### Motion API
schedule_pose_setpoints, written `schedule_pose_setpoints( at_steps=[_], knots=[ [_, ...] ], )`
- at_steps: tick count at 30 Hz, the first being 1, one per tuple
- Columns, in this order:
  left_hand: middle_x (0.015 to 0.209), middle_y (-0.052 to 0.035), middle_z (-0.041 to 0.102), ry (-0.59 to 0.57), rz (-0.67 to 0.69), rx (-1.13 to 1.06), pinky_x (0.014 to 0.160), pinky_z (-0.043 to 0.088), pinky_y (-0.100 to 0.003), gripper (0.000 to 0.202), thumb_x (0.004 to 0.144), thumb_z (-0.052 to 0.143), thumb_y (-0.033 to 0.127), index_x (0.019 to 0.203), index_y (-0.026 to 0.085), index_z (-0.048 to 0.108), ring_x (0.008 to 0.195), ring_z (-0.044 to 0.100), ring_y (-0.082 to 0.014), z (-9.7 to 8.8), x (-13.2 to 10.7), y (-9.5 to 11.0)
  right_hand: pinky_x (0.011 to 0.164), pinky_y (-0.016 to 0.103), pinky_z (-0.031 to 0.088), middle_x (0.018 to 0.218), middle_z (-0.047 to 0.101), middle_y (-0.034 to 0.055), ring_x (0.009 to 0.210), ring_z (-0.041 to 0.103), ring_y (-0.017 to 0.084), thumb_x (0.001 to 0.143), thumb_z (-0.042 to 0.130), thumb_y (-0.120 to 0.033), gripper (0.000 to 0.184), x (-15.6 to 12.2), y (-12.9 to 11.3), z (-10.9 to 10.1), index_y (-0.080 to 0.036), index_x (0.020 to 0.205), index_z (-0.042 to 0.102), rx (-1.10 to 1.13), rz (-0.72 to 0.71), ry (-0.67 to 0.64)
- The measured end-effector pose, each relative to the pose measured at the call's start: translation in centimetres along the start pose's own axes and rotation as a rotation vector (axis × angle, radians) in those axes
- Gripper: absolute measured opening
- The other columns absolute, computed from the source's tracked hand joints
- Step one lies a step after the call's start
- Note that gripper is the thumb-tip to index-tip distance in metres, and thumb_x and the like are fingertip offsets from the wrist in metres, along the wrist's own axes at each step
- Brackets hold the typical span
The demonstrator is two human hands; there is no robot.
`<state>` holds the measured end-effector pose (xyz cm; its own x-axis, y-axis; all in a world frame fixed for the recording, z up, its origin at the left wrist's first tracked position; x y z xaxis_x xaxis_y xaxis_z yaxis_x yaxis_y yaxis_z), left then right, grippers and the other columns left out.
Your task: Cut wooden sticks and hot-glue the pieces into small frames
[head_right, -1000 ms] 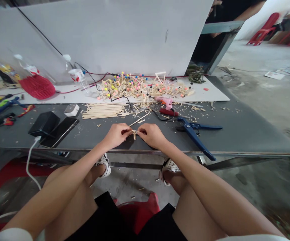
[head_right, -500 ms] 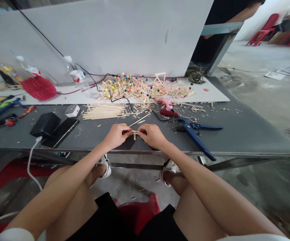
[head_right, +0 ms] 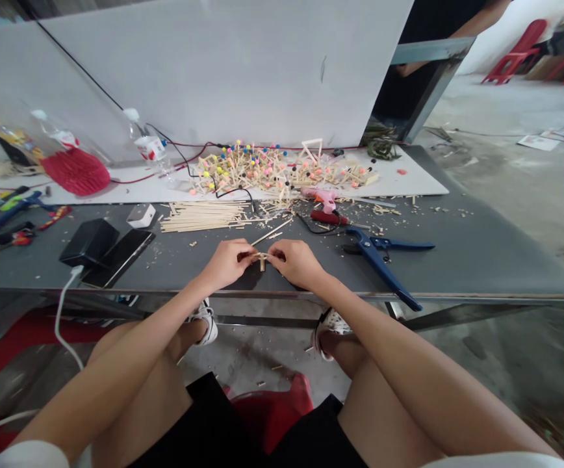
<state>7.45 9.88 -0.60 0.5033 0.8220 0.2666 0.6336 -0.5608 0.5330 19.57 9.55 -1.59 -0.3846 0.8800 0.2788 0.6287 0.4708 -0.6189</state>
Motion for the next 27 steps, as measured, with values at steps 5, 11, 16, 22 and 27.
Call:
schedule_pose_setpoints(
  at_steps=[5, 11, 16, 22, 27],
  knots=[
    [0.072, -0.0031, 0.061, 0.009, -0.003, 0.003, 0.059, 0.034, -0.025, 0.016, 0.089, 0.061, 0.016, 0.083, 0.017, 0.076, 0.062, 0.053, -0.0128, 0.09, -0.08, -0.13, 0.061, 0.025, 0.035, 0.074, 0.069, 0.0028, 0.065, 0.056, 0.014, 0.084, 0.063, -0.022, 0.01, 0.01, 0.02, 0.0, -0.017, 0.08, 0.07, -0.003, 0.005, 0.002],
    [0.072, -0.0025, 0.059, 0.014, -0.003, -0.017, 0.06, 0.034, -0.025, 0.017, 0.091, 0.06, 0.019, 0.084, 0.017, 0.076, 0.062, 0.052, -0.0126, 0.32, -0.19, -0.46, 0.06, 0.025, 0.036, 0.073, 0.07, 0.0025, 0.064, 0.057, 0.014, 0.083, 0.064, -0.022, 0.008, -0.12, 0.04, -0.01, -0.017, 0.081, 0.071, -0.009, 0.026, 0.011],
    [0.072, -0.0021, 0.058, 0.029, 0.0, -0.028, 0.059, 0.034, -0.025, 0.017, 0.091, 0.061, 0.021, 0.083, 0.016, 0.075, 0.062, 0.052, -0.0123, 0.36, -0.2, -0.78, 0.06, 0.024, 0.036, 0.073, 0.07, 0.0026, 0.063, 0.057, 0.013, 0.083, 0.064, -0.02, 0.008, -0.17, 0.02, 0.03, -0.017, 0.081, 0.071, -0.007, 0.02, 0.02],
    [0.072, -0.0024, 0.059, 0.036, -0.006, -0.037, 0.059, 0.034, -0.025, 0.017, 0.091, 0.061, 0.022, 0.082, 0.016, 0.075, 0.061, 0.051, -0.0121, 0.32, -0.33, -0.79, 0.06, 0.024, 0.036, 0.073, 0.07, 0.0028, 0.064, 0.058, 0.014, 0.083, 0.064, -0.02, 0.007, -0.12, 0.04, 0.06, -0.017, 0.081, 0.07, -0.008, 0.018, 0.019],
    [0.071, -0.0021, 0.058, 0.048, -0.001, -0.039, 0.059, 0.034, -0.025, 0.019, 0.092, 0.061, 0.025, 0.082, 0.017, 0.075, 0.06, 0.051, -0.0121, 0.19, -0.4, -0.71, 0.06, 0.024, 0.036, 0.074, 0.069, 0.0029, 0.064, 0.057, 0.013, 0.083, 0.064, -0.021, 0.008, -0.01, 0.09, 0.1, -0.017, 0.08, 0.07, 0.009, 0.012, 0.016]
  ],
)
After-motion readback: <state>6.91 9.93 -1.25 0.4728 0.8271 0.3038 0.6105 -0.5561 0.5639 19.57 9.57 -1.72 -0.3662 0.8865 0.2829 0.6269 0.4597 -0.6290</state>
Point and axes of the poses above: each hand's wrist, its own x-axis towards the middle knuckle, its own z-axis out of the palm, y = z × x, the point moved 10 cm from there along x, towards the middle knuckle
